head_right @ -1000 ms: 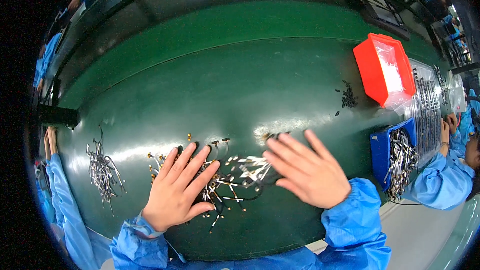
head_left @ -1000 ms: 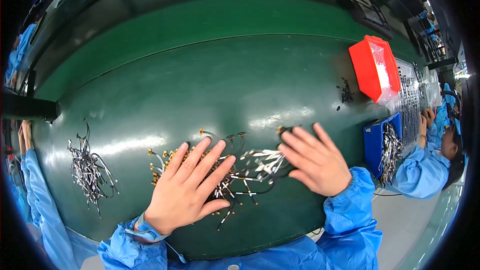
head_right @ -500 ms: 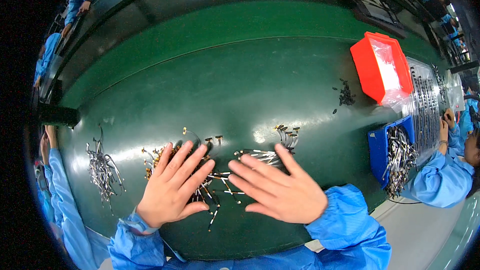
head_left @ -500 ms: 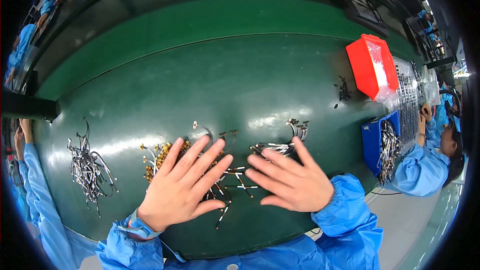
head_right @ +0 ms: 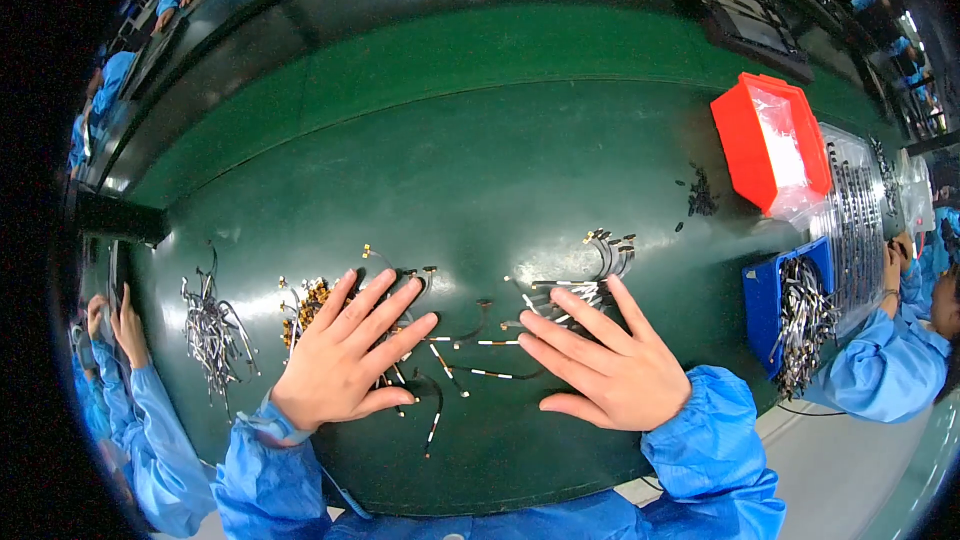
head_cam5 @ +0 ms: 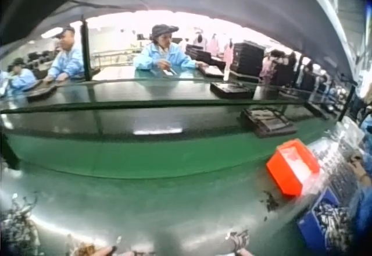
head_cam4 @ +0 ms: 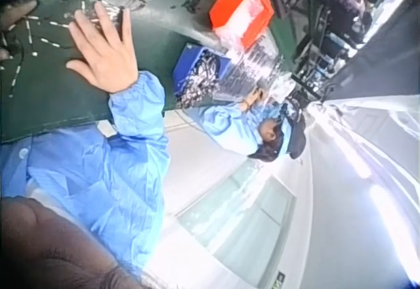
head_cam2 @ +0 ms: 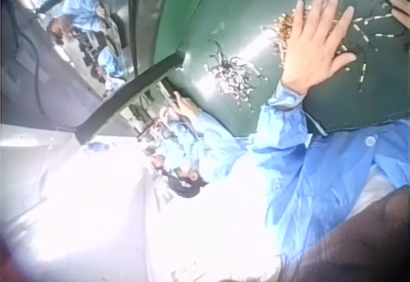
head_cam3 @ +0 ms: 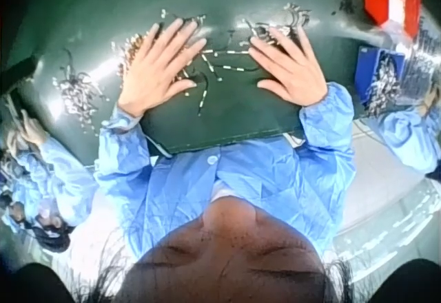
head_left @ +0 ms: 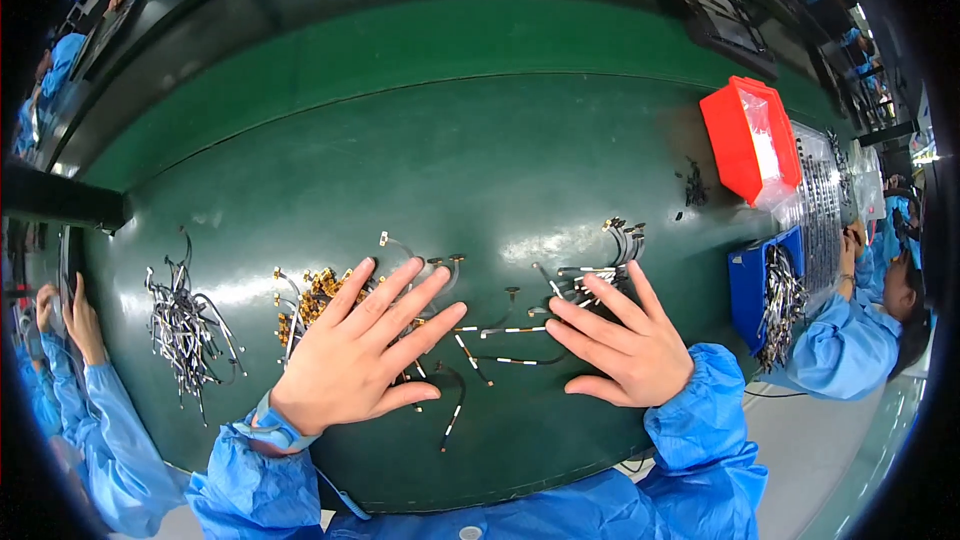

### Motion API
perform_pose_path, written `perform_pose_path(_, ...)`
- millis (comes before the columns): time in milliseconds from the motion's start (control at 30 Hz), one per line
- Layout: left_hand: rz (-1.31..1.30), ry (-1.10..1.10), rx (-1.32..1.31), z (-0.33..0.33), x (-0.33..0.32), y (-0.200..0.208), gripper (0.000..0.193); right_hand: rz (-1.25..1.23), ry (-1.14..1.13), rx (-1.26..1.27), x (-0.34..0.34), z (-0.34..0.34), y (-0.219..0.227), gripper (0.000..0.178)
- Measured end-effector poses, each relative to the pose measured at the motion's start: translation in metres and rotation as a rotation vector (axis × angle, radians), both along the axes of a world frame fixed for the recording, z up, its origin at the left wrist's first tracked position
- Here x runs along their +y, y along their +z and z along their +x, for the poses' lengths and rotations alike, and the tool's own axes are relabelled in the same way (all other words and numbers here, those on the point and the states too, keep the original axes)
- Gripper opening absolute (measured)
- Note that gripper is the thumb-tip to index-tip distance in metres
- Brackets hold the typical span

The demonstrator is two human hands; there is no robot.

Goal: The person installs internal ribbon cables into a tablet chassis by hand, connecting electronic components on an assembly line.

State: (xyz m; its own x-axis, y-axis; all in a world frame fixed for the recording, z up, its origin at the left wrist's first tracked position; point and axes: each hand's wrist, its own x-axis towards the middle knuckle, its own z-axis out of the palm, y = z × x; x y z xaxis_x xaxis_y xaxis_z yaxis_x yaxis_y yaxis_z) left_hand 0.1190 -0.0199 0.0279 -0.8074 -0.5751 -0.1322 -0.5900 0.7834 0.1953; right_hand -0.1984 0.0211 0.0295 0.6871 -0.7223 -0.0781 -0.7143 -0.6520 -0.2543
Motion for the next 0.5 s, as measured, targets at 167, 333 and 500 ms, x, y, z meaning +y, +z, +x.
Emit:
perform_pose_path(167,0.015,0.001,0.014,0.001,-0.003,0.0,0.078,0.031,0.176,-0.058,0.007,0.028,0.003,0.067)
perform_pose_path(333,0.024,-0.013,0.034,0.002,-0.004,0.0,0.078,0.051,0.091,-0.061,0.003,0.005,0.003,0.067)
perform_pose_path(500,0.032,-0.007,0.059,0.001,-0.005,0.001,0.079,0.039,0.073,-0.152,-0.015,0.033,0.008,0.066)
